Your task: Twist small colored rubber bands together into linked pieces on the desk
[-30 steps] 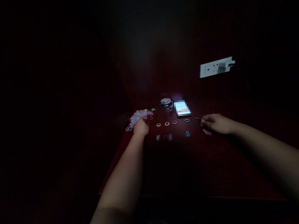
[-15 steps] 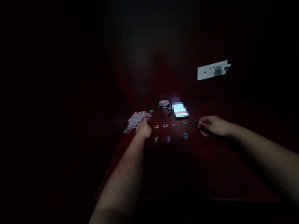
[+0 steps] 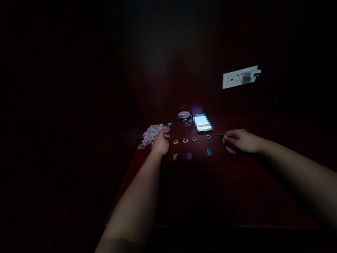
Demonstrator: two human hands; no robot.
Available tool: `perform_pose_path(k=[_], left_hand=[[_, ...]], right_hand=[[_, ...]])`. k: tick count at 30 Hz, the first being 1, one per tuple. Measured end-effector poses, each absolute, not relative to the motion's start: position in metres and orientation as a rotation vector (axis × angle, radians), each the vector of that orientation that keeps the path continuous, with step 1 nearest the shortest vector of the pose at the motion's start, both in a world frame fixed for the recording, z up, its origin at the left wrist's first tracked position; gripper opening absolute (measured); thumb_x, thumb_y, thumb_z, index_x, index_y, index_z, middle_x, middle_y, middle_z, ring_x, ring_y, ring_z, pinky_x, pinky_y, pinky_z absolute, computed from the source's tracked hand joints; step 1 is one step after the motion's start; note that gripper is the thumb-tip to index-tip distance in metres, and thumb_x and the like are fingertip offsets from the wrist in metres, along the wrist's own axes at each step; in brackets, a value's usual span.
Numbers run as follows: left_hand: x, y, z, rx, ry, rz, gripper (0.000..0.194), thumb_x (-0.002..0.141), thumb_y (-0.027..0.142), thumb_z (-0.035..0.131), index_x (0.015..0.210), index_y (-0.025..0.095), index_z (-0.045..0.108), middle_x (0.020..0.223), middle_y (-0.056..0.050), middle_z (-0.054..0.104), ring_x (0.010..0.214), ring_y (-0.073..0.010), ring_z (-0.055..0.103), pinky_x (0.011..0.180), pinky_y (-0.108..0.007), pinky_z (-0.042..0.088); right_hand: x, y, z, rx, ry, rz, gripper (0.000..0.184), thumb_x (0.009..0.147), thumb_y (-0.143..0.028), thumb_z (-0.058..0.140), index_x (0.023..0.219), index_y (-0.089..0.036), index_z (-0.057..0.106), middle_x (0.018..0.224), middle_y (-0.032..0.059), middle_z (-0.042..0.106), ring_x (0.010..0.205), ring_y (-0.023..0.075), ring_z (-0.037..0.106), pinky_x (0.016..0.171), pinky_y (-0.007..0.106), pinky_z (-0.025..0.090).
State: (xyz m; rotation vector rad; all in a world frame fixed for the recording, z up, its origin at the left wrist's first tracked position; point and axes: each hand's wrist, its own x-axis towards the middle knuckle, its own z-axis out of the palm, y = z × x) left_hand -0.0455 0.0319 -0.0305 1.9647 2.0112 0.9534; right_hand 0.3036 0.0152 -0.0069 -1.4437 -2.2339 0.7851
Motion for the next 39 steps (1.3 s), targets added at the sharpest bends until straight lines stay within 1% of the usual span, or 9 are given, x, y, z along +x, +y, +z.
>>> perform_pose_path(k=[5,13,18,22,24,28,32,36,39], left_hand=[[-0.046,0.031,-0.029,1.997,2.057,0.963,0.045,0.081,0.005,0.046,0.122,0.020,0.057,0.128,-0.005,0.063,0.119,-0.0177,0.056,0.108,-0.030,0.038],[-0.049,0.033,-0.031,1.882,2.165,0.869,0.031,0.082,0.015,0.052,0.109,0.025,0.063,0.115,-0.006,0.068,0.108,-0.0217,0.062,0.099,-0.035,0.044],[-0.051,0.034,-0.033,1.847,2.217,0.870,0.041,0.084,0.020,0.052,0.124,0.024,0.055,0.125,-0.010,0.063,0.119,-0.0245,0.056,0.102,-0.038,0.042],[-0.046,0.035,-0.031,1.913,2.237,0.830,0.050,0.086,0.023,0.048,0.136,0.026,0.048,0.135,-0.008,0.057,0.127,-0.0288,0.048,0.107,-0.044,0.037],[-0.041,0.037,-0.029,1.981,2.248,0.774,0.048,0.088,0.026,0.047,0.136,0.029,0.050,0.137,-0.006,0.055,0.129,-0.0307,0.045,0.108,-0.048,0.034],[-0.034,0.041,-0.027,2.019,2.261,0.703,0.040,0.090,0.034,0.044,0.125,0.032,0.061,0.137,-0.006,0.055,0.129,-0.0335,0.043,0.108,-0.054,0.032],[-0.034,0.042,-0.029,2.040,2.233,0.708,0.040,0.089,0.030,0.043,0.123,0.027,0.064,0.138,-0.006,0.055,0.131,-0.0351,0.040,0.107,-0.057,0.032],[-0.037,0.042,-0.028,2.050,2.225,0.758,0.040,0.086,0.024,0.048,0.122,0.024,0.064,0.138,-0.007,0.056,0.131,-0.0336,0.042,0.108,-0.052,0.034],[-0.037,0.038,-0.018,2.097,2.201,0.873,0.038,0.086,0.022,0.050,0.121,0.021,0.064,0.132,-0.008,0.060,0.126,-0.0264,0.049,0.110,-0.040,0.036]], right_hand=[[0.303,0.014,-0.005,-1.456,-2.264,0.758,0.026,0.086,-0.040,0.043,0.078,-0.020,0.057,0.068,0.0028,0.069,0.063,0.0160,0.062,0.066,0.027,0.045],[0.303,0.014,-0.004,-1.481,-2.267,0.744,0.026,0.086,-0.039,0.043,0.080,-0.020,0.059,0.070,0.0036,0.070,0.064,0.0163,0.063,0.065,0.027,0.046],[0.304,0.014,-0.006,-1.469,-2.231,0.754,0.025,0.086,-0.040,0.045,0.080,-0.021,0.060,0.069,0.0035,0.070,0.064,0.0175,0.063,0.065,0.028,0.046],[0.305,0.016,-0.007,-1.457,-2.222,0.763,0.024,0.085,-0.041,0.046,0.080,-0.021,0.060,0.068,0.0038,0.070,0.064,0.0182,0.063,0.066,0.030,0.047],[0.305,0.017,-0.009,-1.458,-2.221,0.788,0.024,0.085,-0.040,0.044,0.081,-0.021,0.059,0.068,0.0036,0.070,0.064,0.0179,0.063,0.066,0.030,0.047],[0.305,0.019,-0.011,-1.429,-2.223,0.833,0.022,0.086,-0.037,0.042,0.082,-0.021,0.056,0.067,0.0028,0.069,0.062,0.0167,0.063,0.064,0.029,0.046],[0.302,0.015,-0.008,-1.382,-2.204,0.948,0.020,0.087,-0.036,0.040,0.081,-0.022,0.052,0.064,0.0017,0.068,0.059,0.0167,0.063,0.061,0.028,0.047],[0.299,0.011,-0.003,-1.408,-2.198,0.933,0.019,0.085,-0.035,0.040,0.079,-0.022,0.051,0.063,0.0020,0.067,0.059,0.0178,0.063,0.060,0.029,0.047],[0.299,0.010,-0.001,-1.430,-2.227,0.849,0.020,0.085,-0.035,0.041,0.079,-0.021,0.053,0.066,0.0025,0.069,0.061,0.0183,0.064,0.063,0.030,0.047]])
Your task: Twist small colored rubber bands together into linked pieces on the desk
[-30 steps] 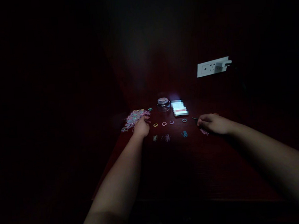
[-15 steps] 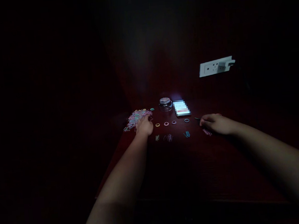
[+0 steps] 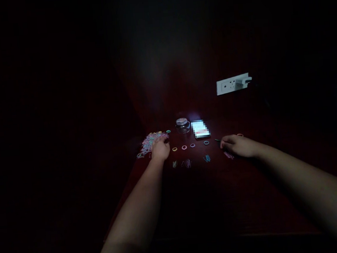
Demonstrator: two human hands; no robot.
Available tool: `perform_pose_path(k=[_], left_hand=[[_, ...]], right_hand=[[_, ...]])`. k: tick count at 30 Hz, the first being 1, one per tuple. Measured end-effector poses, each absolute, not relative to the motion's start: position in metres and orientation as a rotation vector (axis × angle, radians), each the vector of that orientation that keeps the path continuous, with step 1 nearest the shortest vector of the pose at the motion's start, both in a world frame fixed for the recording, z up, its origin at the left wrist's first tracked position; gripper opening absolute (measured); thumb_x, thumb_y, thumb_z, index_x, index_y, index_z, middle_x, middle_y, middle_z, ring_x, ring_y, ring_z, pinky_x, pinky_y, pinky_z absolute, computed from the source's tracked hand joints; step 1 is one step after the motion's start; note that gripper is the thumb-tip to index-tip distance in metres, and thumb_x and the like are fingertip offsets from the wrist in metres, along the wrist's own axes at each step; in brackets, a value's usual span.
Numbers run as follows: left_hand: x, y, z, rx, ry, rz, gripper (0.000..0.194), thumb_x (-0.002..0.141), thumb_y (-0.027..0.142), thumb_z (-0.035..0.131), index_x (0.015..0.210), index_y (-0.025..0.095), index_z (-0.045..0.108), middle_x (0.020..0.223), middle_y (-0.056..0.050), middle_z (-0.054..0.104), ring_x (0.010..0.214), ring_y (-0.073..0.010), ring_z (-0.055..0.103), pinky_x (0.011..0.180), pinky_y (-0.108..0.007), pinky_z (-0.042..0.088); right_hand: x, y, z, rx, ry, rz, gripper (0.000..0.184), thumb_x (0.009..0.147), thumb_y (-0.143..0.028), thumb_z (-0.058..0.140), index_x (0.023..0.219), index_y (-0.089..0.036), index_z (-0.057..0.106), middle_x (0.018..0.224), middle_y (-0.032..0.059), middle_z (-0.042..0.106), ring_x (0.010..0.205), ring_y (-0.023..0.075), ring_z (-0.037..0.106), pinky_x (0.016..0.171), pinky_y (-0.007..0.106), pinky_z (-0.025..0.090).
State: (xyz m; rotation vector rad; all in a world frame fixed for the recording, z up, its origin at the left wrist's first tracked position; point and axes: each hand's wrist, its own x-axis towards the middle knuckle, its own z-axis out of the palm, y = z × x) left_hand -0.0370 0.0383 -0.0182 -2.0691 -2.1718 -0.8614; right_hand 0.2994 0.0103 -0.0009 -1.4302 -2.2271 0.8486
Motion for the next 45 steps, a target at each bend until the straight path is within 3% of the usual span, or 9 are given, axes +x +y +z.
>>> perform_pose_path(k=[3,6,10,13,17,21,28,45], left_hand=[[-0.027,0.025,-0.002,-2.107,-1.920,-1.164,0.027,0.087,0.025,0.052,0.109,0.020,0.067,0.116,-0.006,0.067,0.111,-0.0202,0.060,0.102,-0.031,0.044],[-0.005,0.003,0.015,-2.165,-1.703,-1.391,0.016,0.087,0.031,0.056,0.090,0.021,0.067,0.100,-0.004,0.070,0.098,-0.0192,0.064,0.094,-0.031,0.049],[0.032,-0.031,0.028,-2.325,-1.525,-1.522,0.011,0.086,0.032,0.059,0.089,0.022,0.063,0.097,-0.003,0.071,0.094,-0.0183,0.065,0.089,-0.032,0.052],[0.051,-0.049,0.033,-2.441,-1.389,-1.423,0.007,0.084,0.030,0.061,0.086,0.024,0.062,0.095,-0.003,0.070,0.094,-0.0193,0.065,0.090,-0.034,0.052],[0.058,-0.060,0.038,-2.469,-1.287,-1.384,0.007,0.083,0.029,0.063,0.087,0.024,0.061,0.092,-0.003,0.070,0.091,-0.0190,0.065,0.088,-0.035,0.052],[0.058,-0.060,0.040,-2.438,-1.197,-1.387,0.007,0.082,0.025,0.065,0.086,0.023,0.060,0.090,-0.003,0.070,0.089,-0.0181,0.064,0.084,-0.033,0.051],[0.058,-0.059,0.040,-2.426,-1.019,-1.413,0.010,0.079,0.019,0.066,0.087,0.021,0.060,0.086,-0.002,0.069,0.083,-0.0177,0.063,0.079,-0.033,0.048],[0.058,-0.059,0.040,-2.427,-0.993,-1.405,0.008,0.081,0.019,0.065,0.089,0.020,0.061,0.086,-0.003,0.070,0.084,-0.0178,0.064,0.081,-0.034,0.048]], right_hand=[[0.299,0.009,0.002,-1.456,-2.243,0.689,0.019,0.086,-0.035,0.045,0.077,-0.021,0.055,0.068,0.0029,0.068,0.062,0.0174,0.063,0.065,0.029,0.045],[0.291,-0.001,0.007,-1.350,-2.137,0.548,0.013,0.085,-0.033,0.051,0.083,-0.021,0.056,0.068,0.0013,0.064,0.061,0.0154,0.059,0.060,0.027,0.042],[0.270,-0.023,0.015,-0.957,-2.049,0.512,0.023,0.086,-0.035,0.055,0.103,-0.020,0.057,0.071,-0.0010,0.057,0.057,0.0120,0.050,0.054,0.025,0.040],[0.257,-0.036,0.019,-0.792,-2.009,0.558,0.031,0.084,-0.029,0.059,0.114,-0.020,0.056,0.075,-0.0008,0.056,0.056,0.0104,0.048,0.049,0.023,0.039],[0.253,-0.043,0.021,-0.708,-1.968,0.492,0.019,0.086,-0.028,0.059,0.102,-0.019,0.062,0.077,0.0006,0.058,0.055,0.0087,0.046,0.049,0.022,0.039],[0.255,-0.047,0.025,-0.662,-1.986,0.403,0.019,0.083,-0.027,0.064,0.101,-0.018,0.063,0.074,-0.0004,0.056,0.053,0.0081,0.044,0.049,0.023,0.038],[0.252,-0.049,0.027,-0.639,-1.971,0.263,0.010,0.088,-0.022,0.058,0.093,-0.018,0.065,0.079,0.0024,0.062,0.059,0.0104,0.051,0.054,0.025,0.041],[0.255,-0.046,0.027,-0.710,-1.958,0.247,0.011,0.088,-0.025,0.059,0.087,-0.016,0.066,0.076,0.0027,0.064,0.060,0.0112,0.052,0.054,0.025,0.040]])
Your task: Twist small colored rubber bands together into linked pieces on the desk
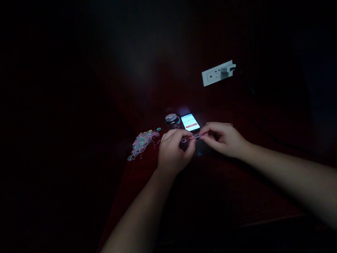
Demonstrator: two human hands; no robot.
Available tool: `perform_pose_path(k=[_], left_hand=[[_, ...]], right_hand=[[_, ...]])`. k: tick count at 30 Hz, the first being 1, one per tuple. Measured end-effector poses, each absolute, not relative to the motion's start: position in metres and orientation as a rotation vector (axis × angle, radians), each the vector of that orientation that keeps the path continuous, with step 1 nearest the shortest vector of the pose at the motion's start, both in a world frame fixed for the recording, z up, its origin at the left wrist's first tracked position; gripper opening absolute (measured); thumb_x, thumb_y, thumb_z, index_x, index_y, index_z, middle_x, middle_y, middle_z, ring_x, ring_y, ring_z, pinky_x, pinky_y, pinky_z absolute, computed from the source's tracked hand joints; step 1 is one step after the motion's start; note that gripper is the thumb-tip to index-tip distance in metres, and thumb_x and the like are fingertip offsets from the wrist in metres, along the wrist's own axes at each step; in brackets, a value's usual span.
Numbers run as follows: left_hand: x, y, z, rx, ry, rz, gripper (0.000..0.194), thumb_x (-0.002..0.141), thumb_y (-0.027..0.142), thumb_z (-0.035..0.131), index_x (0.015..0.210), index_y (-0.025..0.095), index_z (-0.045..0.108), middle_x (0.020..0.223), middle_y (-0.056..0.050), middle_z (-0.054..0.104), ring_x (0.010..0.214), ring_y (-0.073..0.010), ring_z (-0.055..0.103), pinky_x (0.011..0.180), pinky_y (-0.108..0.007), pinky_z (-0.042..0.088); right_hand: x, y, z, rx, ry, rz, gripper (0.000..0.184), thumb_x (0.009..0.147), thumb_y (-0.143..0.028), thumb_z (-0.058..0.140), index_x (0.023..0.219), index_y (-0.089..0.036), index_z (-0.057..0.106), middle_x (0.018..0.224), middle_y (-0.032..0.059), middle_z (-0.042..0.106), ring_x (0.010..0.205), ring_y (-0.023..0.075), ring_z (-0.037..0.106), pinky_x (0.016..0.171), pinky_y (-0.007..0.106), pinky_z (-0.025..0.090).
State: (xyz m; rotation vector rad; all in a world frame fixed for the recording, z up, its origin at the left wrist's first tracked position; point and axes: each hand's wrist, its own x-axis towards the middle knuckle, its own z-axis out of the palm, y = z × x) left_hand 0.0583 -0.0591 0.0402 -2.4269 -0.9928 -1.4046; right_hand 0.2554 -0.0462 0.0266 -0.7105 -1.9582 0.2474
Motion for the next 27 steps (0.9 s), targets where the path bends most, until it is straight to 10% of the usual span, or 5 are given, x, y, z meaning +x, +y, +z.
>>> perform_pose_path(k=[27], left_hand=[[0.0583,-0.0600,0.0405,-2.517,-0.983,-1.306,0.016,0.081,0.025,0.067,0.096,0.021,0.064,0.094,-0.003,0.071,0.093,-0.0209,0.062,0.085,-0.038,0.048]], right_hand=[[0.2560,-0.0452,0.0263,-0.697,-1.984,0.241,0.013,0.089,-0.026,0.058,0.084,-0.017,0.066,0.078,0.0046,0.066,0.070,0.0156,0.059,0.063,0.029,0.045]])
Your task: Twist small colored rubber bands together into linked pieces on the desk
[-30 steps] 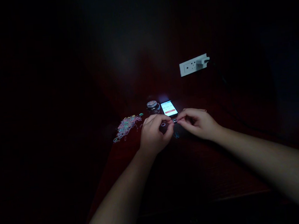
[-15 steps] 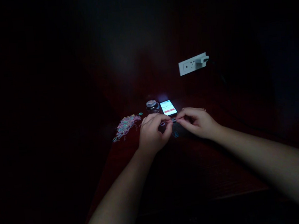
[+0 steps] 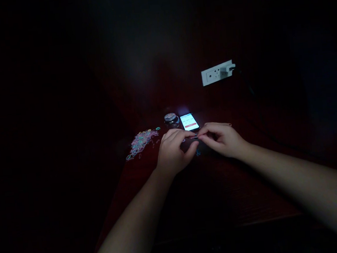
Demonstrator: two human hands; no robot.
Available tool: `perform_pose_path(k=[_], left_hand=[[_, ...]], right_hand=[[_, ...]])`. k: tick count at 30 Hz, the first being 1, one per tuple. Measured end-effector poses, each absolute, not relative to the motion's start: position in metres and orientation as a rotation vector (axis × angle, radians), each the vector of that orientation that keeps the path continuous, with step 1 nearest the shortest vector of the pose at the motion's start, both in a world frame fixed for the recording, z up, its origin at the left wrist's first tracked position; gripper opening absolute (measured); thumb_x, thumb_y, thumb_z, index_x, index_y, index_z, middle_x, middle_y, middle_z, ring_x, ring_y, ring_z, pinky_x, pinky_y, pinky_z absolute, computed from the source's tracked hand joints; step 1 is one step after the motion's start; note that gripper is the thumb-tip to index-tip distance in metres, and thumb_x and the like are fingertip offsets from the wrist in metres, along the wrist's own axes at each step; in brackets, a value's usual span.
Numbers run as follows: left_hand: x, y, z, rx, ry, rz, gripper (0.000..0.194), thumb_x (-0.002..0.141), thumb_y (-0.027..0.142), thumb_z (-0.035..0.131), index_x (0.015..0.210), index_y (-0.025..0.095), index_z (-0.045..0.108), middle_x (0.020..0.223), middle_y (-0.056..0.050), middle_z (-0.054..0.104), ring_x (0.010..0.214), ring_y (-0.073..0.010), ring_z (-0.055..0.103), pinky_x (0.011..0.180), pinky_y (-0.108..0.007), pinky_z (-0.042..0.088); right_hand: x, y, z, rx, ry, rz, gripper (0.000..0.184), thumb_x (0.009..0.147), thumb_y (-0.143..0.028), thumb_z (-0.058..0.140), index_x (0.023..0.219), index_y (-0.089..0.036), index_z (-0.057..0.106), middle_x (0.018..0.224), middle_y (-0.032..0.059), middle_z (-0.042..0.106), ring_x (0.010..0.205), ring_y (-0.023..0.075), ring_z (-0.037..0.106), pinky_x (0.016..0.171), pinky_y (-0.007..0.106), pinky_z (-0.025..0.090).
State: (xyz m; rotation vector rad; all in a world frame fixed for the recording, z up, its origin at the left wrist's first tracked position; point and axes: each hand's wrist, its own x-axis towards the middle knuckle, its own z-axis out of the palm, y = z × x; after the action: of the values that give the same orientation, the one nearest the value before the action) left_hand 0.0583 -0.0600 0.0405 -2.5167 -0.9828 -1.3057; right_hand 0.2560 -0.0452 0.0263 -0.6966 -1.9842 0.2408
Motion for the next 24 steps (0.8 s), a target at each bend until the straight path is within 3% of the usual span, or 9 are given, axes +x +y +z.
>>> perform_pose_path(k=[7,24], left_hand=[[0.0586,-0.0589,0.0398,-2.492,-1.002,-1.337,0.004,0.085,0.022,0.062,0.088,0.021,0.064,0.088,-0.003,0.070,0.088,-0.0197,0.062,0.082,-0.037,0.048],[0.0543,-0.0554,0.0383,-2.483,-1.031,-1.298,0.003,0.085,0.021,0.062,0.083,0.020,0.065,0.083,-0.002,0.070,0.086,-0.0188,0.061,0.082,-0.035,0.047]], right_hand=[[0.2571,-0.0443,0.0248,-0.702,-2.004,0.243,0.013,0.089,-0.027,0.057,0.087,-0.018,0.066,0.078,0.0041,0.065,0.064,0.0134,0.055,0.058,0.028,0.043],[0.2578,-0.0445,0.0253,-0.718,-1.996,0.255,0.012,0.088,-0.025,0.058,0.087,-0.017,0.067,0.075,0.0041,0.064,0.066,0.0146,0.056,0.059,0.028,0.043]])
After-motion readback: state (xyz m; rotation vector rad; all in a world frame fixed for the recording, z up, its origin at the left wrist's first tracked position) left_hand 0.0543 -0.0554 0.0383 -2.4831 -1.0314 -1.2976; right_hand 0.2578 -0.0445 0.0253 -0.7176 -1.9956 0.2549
